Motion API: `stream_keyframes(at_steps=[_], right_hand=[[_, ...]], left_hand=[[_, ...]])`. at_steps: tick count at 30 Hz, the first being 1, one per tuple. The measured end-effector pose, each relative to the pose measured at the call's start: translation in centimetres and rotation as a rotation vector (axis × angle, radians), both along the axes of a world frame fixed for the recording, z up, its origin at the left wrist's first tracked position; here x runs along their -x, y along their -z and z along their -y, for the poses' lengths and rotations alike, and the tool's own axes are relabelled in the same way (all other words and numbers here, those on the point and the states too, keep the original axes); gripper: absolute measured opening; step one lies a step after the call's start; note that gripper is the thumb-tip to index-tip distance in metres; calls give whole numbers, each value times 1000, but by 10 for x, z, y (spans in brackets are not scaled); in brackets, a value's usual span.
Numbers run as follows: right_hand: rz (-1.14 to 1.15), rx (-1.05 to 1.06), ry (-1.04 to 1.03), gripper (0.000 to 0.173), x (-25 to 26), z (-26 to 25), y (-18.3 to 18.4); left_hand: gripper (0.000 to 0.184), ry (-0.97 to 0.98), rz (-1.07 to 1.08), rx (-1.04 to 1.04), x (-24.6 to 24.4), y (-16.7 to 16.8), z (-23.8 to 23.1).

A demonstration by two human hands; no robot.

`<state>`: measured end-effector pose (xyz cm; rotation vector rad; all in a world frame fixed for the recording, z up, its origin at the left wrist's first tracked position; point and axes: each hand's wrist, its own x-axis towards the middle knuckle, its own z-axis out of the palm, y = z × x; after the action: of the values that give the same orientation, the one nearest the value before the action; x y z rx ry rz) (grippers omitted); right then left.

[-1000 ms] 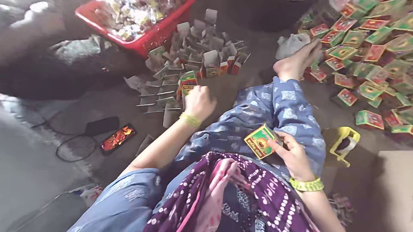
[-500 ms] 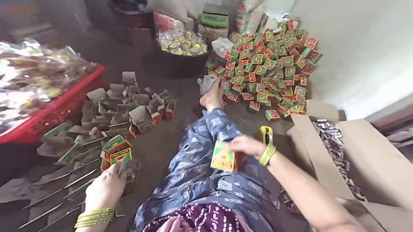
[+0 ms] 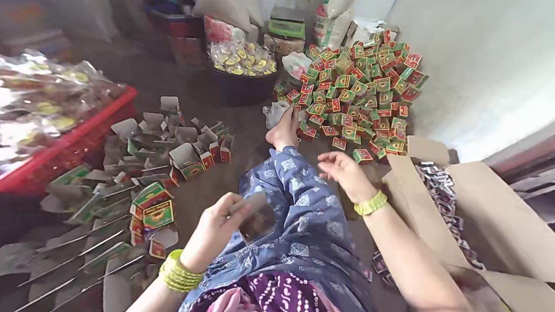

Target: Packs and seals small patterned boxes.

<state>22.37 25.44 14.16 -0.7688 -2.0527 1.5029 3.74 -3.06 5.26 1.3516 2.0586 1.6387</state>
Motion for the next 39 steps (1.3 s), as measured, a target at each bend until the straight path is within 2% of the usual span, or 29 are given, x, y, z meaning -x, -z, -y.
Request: stream_keyframes(at_steps=[2,5,6,9,10,12,15,20,22,24,26,28,31,34,39], right_hand=[[78,-14,-14,33,-23,8,39],[184,-19,108,29,-69,7,75],[226,-22,175,27,-87,2,84],[425,-79,354,28,-143,-19,104],[515,-98,385,30,-162,-25,108],[704,-102,404,35,-200,-35,114],[992,-94,361,40,-241,-42,125],[1324,-56,247,48,-261,-30,159],[1354,-77,158,45,-266,-22,176],[1283,-125,123,46,-259,-15,191],[1181,-240,101,46,-250,-8,207],[1200,-293,57,41,-245,3,213],[1342,-262,20,36,-235,11,217],[1285,-346,109,39,-247,9,242],[1371,-167,90,42,-231,17,212]], left_hand=[[22,193,206,39,-19,0,-14],[24,379,535,139,-45,11,-36],[30,411,631,153,-50,17,-42],[74,585,766,154,-56,43,-49],[82,671,762,149,-56,54,-48],[83,763,675,181,-59,65,-46],[97,651,521,258,-70,62,-49],[90,611,552,87,-73,62,-67],[85,626,541,25,-76,57,-77],[77,648,468,-60,-77,56,-86],[69,637,384,-112,-76,64,-92],[62,627,332,-132,-78,78,-95],[65,615,342,-70,-74,86,-90],[73,601,386,-65,-69,91,-88],[75,580,371,-65,-69,93,-87]])
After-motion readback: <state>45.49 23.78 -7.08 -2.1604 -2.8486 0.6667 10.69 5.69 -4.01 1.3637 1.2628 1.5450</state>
